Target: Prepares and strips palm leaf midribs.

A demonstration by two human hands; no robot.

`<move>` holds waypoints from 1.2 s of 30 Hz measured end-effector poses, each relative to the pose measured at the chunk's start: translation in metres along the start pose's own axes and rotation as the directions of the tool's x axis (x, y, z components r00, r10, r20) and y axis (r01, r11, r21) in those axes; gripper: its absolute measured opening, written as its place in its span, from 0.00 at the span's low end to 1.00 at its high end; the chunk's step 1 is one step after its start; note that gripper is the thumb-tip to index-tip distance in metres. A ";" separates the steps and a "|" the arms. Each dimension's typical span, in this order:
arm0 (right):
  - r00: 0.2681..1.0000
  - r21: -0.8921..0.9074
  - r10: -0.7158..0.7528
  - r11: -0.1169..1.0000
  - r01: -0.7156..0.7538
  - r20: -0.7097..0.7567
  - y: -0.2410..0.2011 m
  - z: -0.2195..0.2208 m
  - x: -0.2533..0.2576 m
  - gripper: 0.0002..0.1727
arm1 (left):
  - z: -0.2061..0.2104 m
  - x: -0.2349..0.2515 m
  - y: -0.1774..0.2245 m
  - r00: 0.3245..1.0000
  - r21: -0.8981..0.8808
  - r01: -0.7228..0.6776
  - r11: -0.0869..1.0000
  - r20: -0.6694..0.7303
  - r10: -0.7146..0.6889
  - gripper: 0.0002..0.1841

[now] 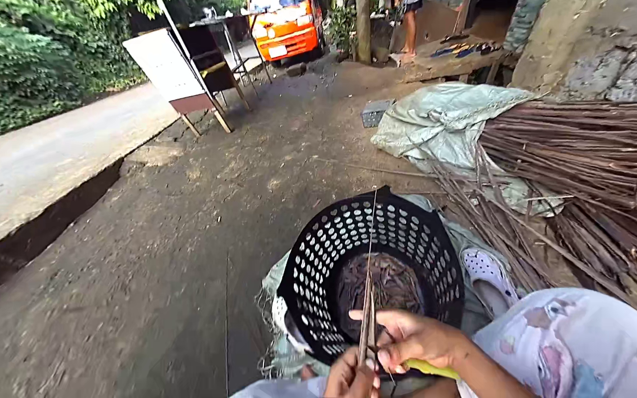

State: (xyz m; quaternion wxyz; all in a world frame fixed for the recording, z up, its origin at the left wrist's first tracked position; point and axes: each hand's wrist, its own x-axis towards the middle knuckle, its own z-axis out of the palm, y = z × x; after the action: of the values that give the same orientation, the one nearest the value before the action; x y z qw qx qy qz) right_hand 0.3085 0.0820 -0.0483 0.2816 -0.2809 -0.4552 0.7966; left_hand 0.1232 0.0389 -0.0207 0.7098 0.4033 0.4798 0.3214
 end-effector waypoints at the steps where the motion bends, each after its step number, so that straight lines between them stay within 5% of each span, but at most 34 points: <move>1: 0.999 0.025 0.031 0.999 -0.031 -0.013 0.001 0.005 0.003 0.44 | 0.002 -0.002 0.000 1.000 0.010 -0.010 1.000 -0.023 0.010 0.14; 10: 0.941 -0.023 -0.099 0.995 0.097 -0.324 -0.003 0.006 0.009 0.53 | 0.008 0.007 0.003 0.999 -0.121 -0.005 0.993 -0.041 0.000 0.14; 23: 0.859 -0.107 -0.257 0.966 0.234 -0.443 0.006 0.012 0.022 0.57 | 0.003 0.010 0.005 0.997 -0.204 0.068 0.977 -0.027 -0.075 0.15; 32: 0.772 -0.089 -0.230 0.971 0.221 -0.593 0.002 0.002 0.023 0.38 | 0.001 0.009 0.003 0.992 -0.124 0.125 0.984 0.042 -0.120 0.15; 36: 0.635 -0.077 -0.182 0.979 0.189 -0.751 -0.010 -0.017 0.025 0.26 | 0.002 0.001 0.003 0.975 -0.065 0.214 0.975 0.083 -0.208 0.14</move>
State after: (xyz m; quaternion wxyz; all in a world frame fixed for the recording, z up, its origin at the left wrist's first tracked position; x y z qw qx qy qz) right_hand 0.3052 0.1136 -0.0515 0.5263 -0.5363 -0.3201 0.5770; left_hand 0.1254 0.0410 -0.0181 0.7721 0.3356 0.4804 0.2460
